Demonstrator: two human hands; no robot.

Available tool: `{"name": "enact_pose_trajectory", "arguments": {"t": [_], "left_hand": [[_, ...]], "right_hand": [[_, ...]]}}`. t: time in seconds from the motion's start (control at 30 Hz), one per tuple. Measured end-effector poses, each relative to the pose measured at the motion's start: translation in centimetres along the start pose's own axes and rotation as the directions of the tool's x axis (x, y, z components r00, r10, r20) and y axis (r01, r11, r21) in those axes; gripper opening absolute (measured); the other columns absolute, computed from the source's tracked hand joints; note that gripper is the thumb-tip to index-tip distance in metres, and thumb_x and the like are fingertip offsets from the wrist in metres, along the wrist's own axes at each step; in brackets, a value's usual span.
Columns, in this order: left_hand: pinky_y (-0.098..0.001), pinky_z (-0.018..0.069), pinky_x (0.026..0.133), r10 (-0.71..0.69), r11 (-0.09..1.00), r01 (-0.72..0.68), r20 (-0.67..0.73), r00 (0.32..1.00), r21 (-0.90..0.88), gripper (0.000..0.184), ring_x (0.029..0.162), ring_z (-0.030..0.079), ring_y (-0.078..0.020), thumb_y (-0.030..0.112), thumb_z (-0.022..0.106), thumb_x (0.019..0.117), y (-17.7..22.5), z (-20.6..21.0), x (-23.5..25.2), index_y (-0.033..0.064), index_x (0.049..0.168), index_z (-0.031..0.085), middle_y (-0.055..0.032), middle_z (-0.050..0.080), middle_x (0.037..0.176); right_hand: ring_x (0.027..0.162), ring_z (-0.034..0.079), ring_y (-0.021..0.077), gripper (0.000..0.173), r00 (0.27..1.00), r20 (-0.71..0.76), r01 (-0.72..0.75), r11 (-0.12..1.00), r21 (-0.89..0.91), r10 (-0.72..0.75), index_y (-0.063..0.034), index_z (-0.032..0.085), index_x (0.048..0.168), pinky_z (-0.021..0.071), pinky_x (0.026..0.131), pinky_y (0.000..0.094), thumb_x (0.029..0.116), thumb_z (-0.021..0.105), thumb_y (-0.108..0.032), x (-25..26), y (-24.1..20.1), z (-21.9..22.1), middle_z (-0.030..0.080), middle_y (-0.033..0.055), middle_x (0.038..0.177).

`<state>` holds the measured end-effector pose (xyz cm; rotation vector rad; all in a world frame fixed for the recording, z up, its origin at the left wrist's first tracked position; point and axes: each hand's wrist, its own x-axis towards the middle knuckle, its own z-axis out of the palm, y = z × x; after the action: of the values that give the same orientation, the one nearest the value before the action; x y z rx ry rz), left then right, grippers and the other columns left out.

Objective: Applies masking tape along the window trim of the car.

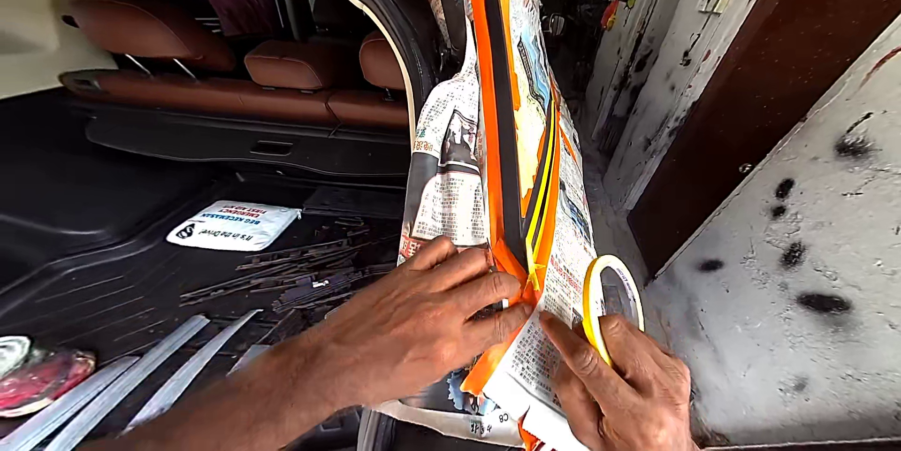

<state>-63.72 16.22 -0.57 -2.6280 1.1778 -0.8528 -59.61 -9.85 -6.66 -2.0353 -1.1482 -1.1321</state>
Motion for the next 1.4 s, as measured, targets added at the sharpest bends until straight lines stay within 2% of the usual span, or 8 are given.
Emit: {"name": "enact_pose_trajectory", "arguments": {"t": [0.13,0.27,0.47,0.67,0.87,1.03,1.23,1.4], "left_hand": [[-0.0374,0.0459,0.084,-0.209,0.974,0.196,-0.115,0.971,-0.115,0.037,0.101,0.06,-0.0163,0.012,0.049,0.1005,0.9,-0.3,0.1,0.0272,0.126,0.071,0.0033,0.067,0.118],[-0.0308,0.0529,0.083,-0.516,0.851,0.477,-0.179,0.838,-0.221,0.027,0.099,0.062,-0.0104,0.026,0.054,0.1015,-0.1,-1.6,2.3,0.0227,0.117,0.076,0.0053,0.066,0.11],[-0.0338,0.0497,0.078,-0.567,0.823,0.555,-0.163,0.807,-0.118,0.031,0.093,0.06,-0.0138,0.025,0.051,0.1008,2.9,-0.6,3.9,0.0242,0.118,0.077,0.0045,0.067,0.106],[-0.0255,0.0549,0.081,-0.816,0.57,0.776,-0.077,0.573,-0.269,0.024,0.094,0.062,-0.0004,0.036,0.055,0.1004,4.3,0.4,4.8,0.0286,0.112,0.075,0.0156,0.065,0.103],[-0.0275,0.0549,0.08,-0.922,0.387,0.883,-0.111,0.371,-0.267,0.019,0.094,0.063,0.0004,0.04,0.063,0.0963,6.4,0.7,6.8,0.033,0.11,0.074,0.0187,0.067,0.103],[-0.033,0.0562,0.08,-0.964,0.232,0.971,-0.149,0.221,-0.064,0.015,0.093,0.065,0.0012,0.038,0.066,0.0933,7.6,0.8,9.9,0.0347,0.106,0.073,0.0213,0.068,0.1],[-0.0412,0.0569,0.084,-0.971,0.145,0.975,-0.165,0.173,0.165,0.013,0.093,0.068,-0.004,0.029,0.067,0.0936,8.5,0.5,12.9,0.0293,0.104,0.074,0.0157,0.071,0.101],[-0.0386,0.0525,0.081,-0.974,0.095,0.973,-0.182,0.134,0.21,0.013,0.094,0.065,-0.0027,0.025,0.066,0.0941,9.0,1.0,14.0,0.0305,0.103,0.073,0.0165,0.068,0.1]], "right_hand": [[0.062,0.051,0.0101,0.03,0.997,-0.048,-0.068,0.998,-0.001,0.068,-0.0172,0.078,0.115,0.038,0.051,0.0237,0.0972,0.053,-0.021,0.3,0.7,-0.3,0.057,0.0016,0.073],[0.06,0.049,0.007,0.029,0.989,-0.049,-0.137,0.99,0.04,0.139,-0.0171,0.079,0.114,0.0375,0.049,0.0231,0.0978,0.055,-0.019,2.1,1.8,0.1,0.055,-0.0006,0.073],[0.059,0.047,0.0079,0.033,0.99,0.063,-0.135,0.984,0.114,0.128,-0.0209,0.077,0.122,0.0387,0.047,0.0259,0.0978,0.054,-0.018,6.2,4.5,0.9,0.052,-0.0016,0.077],[0.062,0.049,0.008,0.034,0.995,0.09,-0.065,0.97,0.233,0.045,-0.0185,0.076,0.124,0.0398,0.049,0.025,0.0976,0.055,-0.017,7.1,6.3,2.3,0.053,-0.0008,0.08],[0.061,0.048,0.0062,0.032,0.996,0.087,-0.045,0.896,0.442,0.007,-0.0177,0.076,0.122,0.0398,0.049,0.0239,0.0997,0.054,-0.02,5.7,9.3,4.4,0.055,-0.001,0.082],[0.061,0.05,0.0067,0.033,0.994,0.105,-0.055,0.797,0.602,-0.011,-0.0202,0.076,0.122,0.043,0.049,0.0259,0.1,0.052,-0.02,4.7,13.5,5.8,0.057,-0.0009,0.082],[0.06,0.051,0.0065,0.032,0.992,0.13,-0.082,0.726,0.682,-0.01,-0.0217,0.077,0.12,0.0438,0.05,0.0257,0.0993,0.053,-0.021,3.4,17.7,6.6,0.061,0.0009,0.083],[0.058,0.049,0.0046,0.031,0.991,0.133,-0.09,0.684,0.724,-0.009,-0.0209,0.078,0.119,0.04,0.048,0.0236,0.1003,0.054,-0.022,2.5,18.4,6.7,0.059,-0.0007,0.081]]}}
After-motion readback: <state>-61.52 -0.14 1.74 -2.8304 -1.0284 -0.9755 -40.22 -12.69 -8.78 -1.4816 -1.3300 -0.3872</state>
